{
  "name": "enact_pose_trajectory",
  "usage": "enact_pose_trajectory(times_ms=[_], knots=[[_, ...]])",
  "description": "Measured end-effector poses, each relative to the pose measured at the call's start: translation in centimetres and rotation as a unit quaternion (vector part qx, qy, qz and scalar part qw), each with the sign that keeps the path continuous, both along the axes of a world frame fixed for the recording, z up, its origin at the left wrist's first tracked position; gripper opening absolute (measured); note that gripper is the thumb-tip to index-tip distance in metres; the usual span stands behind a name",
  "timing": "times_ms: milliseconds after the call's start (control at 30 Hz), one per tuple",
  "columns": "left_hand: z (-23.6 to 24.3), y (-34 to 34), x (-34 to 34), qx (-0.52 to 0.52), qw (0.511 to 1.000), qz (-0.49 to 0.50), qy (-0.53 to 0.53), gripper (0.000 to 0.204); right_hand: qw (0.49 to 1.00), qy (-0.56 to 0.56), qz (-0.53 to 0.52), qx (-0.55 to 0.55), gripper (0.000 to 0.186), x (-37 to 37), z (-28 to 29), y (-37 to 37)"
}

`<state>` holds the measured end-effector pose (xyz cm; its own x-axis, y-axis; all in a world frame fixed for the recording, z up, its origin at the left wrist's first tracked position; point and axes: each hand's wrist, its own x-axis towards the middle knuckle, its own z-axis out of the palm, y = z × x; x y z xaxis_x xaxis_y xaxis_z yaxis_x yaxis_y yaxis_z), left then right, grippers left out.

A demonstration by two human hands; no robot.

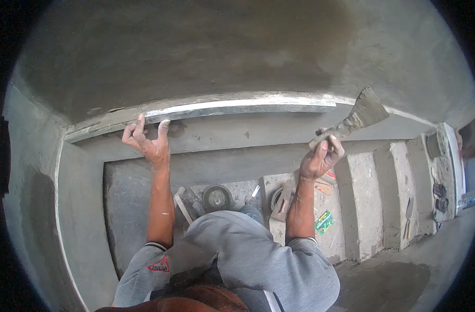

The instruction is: The person applies plaster to a wall ledge and corner using a putty knife and a trowel, smoothing the surface against a straight-edge tool. They repeatedly pick up plaster from a bucket and apply it to the concrete surfaces.

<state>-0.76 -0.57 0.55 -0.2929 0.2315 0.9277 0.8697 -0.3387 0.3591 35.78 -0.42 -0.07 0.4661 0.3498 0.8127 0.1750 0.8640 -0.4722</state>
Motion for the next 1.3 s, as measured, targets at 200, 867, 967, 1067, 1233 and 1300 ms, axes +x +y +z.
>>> enact_pose_trajectory(times_ms=[200, 867, 967, 1067, 1233, 1300], knots=[[0.2, -0.2, -0.5, -0.017, 1.0, 0.002, -0.006, 0.065, 0.994, -0.021, 0.108, 0.019, 0.025, -1.9, 0.9, -2.6], [-0.5, 0.2, -1.1, -0.022, 1.0, 0.022, 0.006, 0.062, 0.961, -0.153, -0.082, -0.214, 0.064, 2.6, 2.6, -8.0], [-0.4, 0.2, -1.0, -0.024, 1.0, 0.019, -0.001, 0.063, 0.968, -0.149, -0.096, -0.178, 0.058, 2.9, 2.6, -8.0], [0.1, -0.1, -0.9, -0.022, 0.999, 0.039, 0.005, 0.064, 0.958, -0.199, -0.164, -0.124, 0.055, 3.9, 1.7, -7.9], [0.1, 0.0, -1.0, -0.011, 1.0, 0.003, -0.002, 0.064, 0.974, -0.194, -0.098, -0.072, 0.061, 0.6, 4.3, -8.3], [0.3, -0.5, -1.1, -0.014, 0.999, 0.03, -0.001, 0.064, 0.97, -0.212, -0.106, -0.058, 0.061, 0.3, 3.6, -8.0]])
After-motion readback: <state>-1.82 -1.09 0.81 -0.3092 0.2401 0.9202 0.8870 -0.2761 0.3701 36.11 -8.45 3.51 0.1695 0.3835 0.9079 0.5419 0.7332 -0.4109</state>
